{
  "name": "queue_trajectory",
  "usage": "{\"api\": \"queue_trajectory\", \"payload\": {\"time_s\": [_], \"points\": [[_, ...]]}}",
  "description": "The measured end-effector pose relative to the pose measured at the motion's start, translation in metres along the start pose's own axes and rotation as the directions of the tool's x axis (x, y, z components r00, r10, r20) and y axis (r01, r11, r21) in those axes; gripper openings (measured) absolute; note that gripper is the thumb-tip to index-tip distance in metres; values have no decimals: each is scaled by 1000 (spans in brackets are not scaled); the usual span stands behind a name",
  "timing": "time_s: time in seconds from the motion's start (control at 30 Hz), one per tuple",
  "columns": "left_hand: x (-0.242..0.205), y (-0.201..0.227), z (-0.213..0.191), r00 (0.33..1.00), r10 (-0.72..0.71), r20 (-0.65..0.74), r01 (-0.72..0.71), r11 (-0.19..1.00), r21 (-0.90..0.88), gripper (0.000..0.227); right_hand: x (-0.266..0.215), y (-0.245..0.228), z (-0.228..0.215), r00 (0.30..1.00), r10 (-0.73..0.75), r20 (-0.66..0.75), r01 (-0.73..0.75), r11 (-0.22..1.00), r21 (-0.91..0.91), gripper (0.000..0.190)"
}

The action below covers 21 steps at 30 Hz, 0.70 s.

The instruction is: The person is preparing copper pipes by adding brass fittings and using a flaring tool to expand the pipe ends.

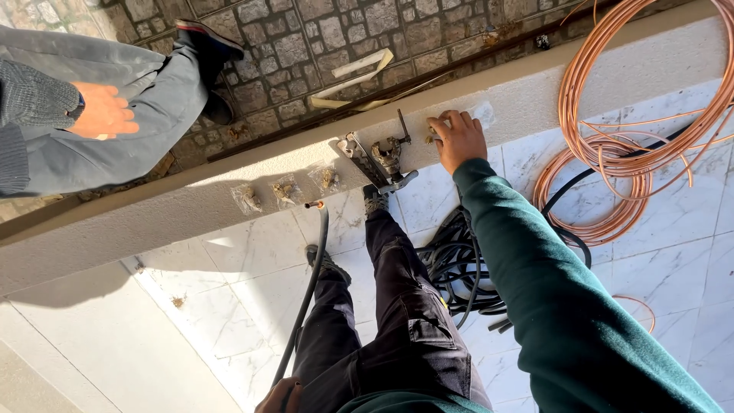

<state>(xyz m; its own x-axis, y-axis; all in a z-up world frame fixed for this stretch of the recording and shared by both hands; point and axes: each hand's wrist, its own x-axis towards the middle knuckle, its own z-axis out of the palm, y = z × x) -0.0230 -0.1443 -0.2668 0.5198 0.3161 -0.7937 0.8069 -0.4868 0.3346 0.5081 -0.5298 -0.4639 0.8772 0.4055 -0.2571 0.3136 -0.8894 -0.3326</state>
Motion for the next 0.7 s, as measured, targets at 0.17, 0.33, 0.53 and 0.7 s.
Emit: {"api": "queue_trajectory", "payload": {"time_s": [0.17, 0.33, 0.53, 0.7], "points": [[1, 36, -19, 999, -33, 42, 32, 999, 6, 15, 3, -3, 16, 997, 79, -25, -78, 997, 22, 24], [1, 43, -26, 997, -39, 63, 38, 999, 12, 13, -9, -37, -28, 955, 277, -107, -231, 920, 318, 17], [3, 24, -24, 995, 74, 65, -79, 993, 83, 30, -61, -80, -68, 898, 425, 116, -255, 287, 924, 18], [-49, 136, -104, 981, 196, -9, -194, 976, 102, 43, -120, -154, -128, 976, 208, 62, -97, 163, 982, 8]]}}
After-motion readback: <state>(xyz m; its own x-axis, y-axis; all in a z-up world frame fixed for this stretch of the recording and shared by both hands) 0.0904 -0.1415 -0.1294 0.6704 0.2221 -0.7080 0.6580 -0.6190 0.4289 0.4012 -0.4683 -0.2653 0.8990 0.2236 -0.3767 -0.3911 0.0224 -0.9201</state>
